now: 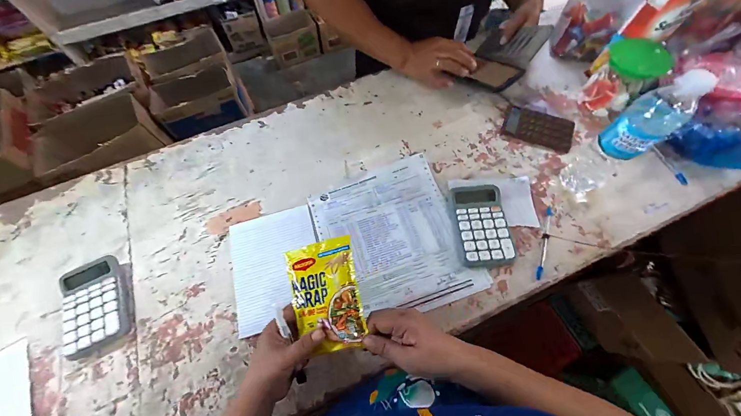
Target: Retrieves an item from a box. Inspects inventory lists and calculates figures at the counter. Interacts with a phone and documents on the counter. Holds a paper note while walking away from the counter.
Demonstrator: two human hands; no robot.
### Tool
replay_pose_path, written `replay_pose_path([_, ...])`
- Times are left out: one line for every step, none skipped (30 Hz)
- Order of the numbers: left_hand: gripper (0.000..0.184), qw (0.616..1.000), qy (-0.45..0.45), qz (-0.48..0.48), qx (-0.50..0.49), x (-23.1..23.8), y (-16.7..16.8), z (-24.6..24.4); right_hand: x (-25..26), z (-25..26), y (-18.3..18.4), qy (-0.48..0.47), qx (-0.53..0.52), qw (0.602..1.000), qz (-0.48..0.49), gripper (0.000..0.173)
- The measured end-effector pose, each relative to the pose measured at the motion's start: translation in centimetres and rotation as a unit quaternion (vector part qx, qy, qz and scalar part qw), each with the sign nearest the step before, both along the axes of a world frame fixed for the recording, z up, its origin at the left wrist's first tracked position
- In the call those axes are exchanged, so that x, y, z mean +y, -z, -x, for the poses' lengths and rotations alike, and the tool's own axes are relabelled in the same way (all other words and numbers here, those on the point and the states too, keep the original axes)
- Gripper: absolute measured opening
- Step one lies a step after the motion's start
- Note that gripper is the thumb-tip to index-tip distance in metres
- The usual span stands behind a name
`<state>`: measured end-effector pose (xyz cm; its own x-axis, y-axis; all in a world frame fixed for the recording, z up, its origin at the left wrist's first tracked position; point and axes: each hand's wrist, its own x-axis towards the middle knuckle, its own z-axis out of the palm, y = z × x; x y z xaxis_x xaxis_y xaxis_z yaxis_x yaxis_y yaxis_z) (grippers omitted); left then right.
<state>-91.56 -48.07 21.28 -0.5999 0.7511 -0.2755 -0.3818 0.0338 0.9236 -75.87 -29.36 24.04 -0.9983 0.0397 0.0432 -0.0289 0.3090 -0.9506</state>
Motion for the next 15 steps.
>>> replay_pose_path([0.045,1.0,-0.018,-0.003,0.0,-0.2,0.2,0.3,-0.4,0.3,0.2,-0.005,-0.003,1.0,-0.012,0.028])
replay_pose_path([0.042,0.999,-0.032,-0.003,0.006,-0.4,0.4,0.8,-0.6,0.5,0.3,-0.009,-0.008,1.0,-0.027,0.027])
replay_pose_path([0.041,0.999,-0.045,-0.003,0.017,-0.8,0.6,1.4,-0.4,0.6,0.4,-0.009,-0.015,0.999,-0.045,0.028])
replay_pose_path([0.041,0.998,-0.06,-0.004,0.032,-1.2,0.8,2.1,-0.2,0.5,0.6,0.001,-0.019,0.998,-0.067,0.028])
replay_pose_path([0.04,0.996,-0.079,-0.005,0.046,-1.7,1.0,2.9,0.2,0.3,0.9,0.02,-0.019,0.995,-0.097,0.029])
replay_pose_path([0.039,0.993,-0.099,-0.002,0.059,-2.2,1.1,3.8,0.6,0.0,1.3,0.048,-0.019,0.99,-0.134,0.029])
replay_pose_path([0.036,0.99,-0.118,0.005,0.07,-2.7,1.2,4.8,1.2,-0.4,1.6,0.081,-0.027,0.981,-0.176,0.029])
replay_pose_path([0.034,0.988,-0.135,0.014,0.075,-3.2,1.3,5.9,1.7,-0.9,2.0,0.114,-0.041,0.968,-0.22,0.03])
replay_pose_path([0.032,0.985,-0.154,0.021,0.072,-3.7,1.4,6.9,2.2,-1.4,2.4,0.144,-0.059,0.954,-0.254,0.031])
replay_pose_path([0.028,0.982,-0.173,0.026,0.067,-4.2,1.6,7.9,2.8,-1.8,2.7,0.169,-0.083,0.942,-0.28,0.033])
replay_pose_path([0.024,0.98,-0.19,0.025,0.057,-4.6,1.8,8.9,3.3,-2.1,2.9,0.185,-0.105,0.93,-0.299,0.035])
replay_pose_path([0.021,0.977,-0.205,0.021,0.046,-4.8,2.1,9.6,3.8,-2.4,3.0,0.195,-0.121,0.921,-0.314,0.038])
replay_pose_path([0.017,0.976,-0.215,0.012,0.033,-5.0,2.4,10.1,4.1,-2.7,3.1,0.2,-0.13,0.914,-0.329,0.039])
replay_pose_path([0.015,0.974,-0.225,-0.001,0.016,-5.2,2.8,10.7,4.4,-2.7,3.0,0.2,-0.136,0.908,-0.343,0.04])
replay_pose_path([0.014,0.972,-0.235,-0.013,0.002,-5.2,3.3,11.2,4.6,-2.5,3.0,0.198,-0.146,0.902,-0.354,0.041])
